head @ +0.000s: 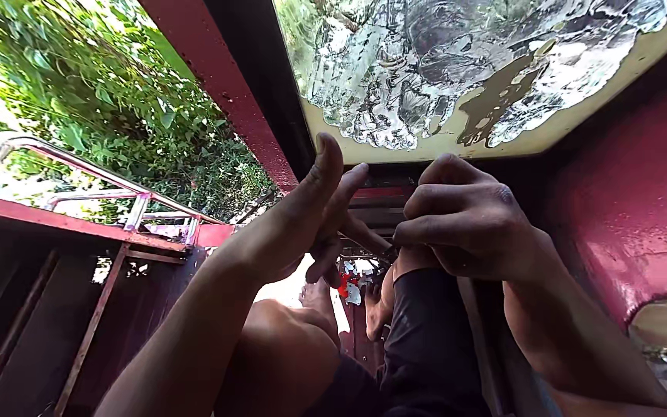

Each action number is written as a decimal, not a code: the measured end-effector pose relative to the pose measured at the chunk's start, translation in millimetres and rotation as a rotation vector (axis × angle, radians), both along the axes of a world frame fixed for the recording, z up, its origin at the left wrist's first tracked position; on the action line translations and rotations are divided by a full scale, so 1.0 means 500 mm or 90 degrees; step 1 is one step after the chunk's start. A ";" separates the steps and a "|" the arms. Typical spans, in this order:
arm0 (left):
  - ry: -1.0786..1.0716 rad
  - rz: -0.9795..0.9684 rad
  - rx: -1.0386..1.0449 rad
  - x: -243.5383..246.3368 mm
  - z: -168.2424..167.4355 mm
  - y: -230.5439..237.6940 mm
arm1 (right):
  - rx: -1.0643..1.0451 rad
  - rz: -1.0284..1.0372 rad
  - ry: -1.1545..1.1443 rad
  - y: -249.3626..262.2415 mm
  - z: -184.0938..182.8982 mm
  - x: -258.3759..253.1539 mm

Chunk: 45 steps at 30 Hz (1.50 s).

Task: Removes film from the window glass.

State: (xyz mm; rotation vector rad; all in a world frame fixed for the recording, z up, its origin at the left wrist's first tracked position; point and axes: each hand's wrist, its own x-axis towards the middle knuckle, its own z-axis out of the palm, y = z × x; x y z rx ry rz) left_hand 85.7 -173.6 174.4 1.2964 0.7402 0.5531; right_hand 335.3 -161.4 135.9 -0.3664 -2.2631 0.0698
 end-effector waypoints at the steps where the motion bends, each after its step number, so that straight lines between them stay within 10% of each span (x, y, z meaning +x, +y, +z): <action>1: 0.002 -0.008 0.005 0.000 0.000 0.001 | -0.001 0.004 0.008 0.000 -0.002 0.001; 45: 0.007 -0.018 -0.054 0.016 0.008 0.012 | 0.007 0.008 0.154 -0.001 -0.033 0.002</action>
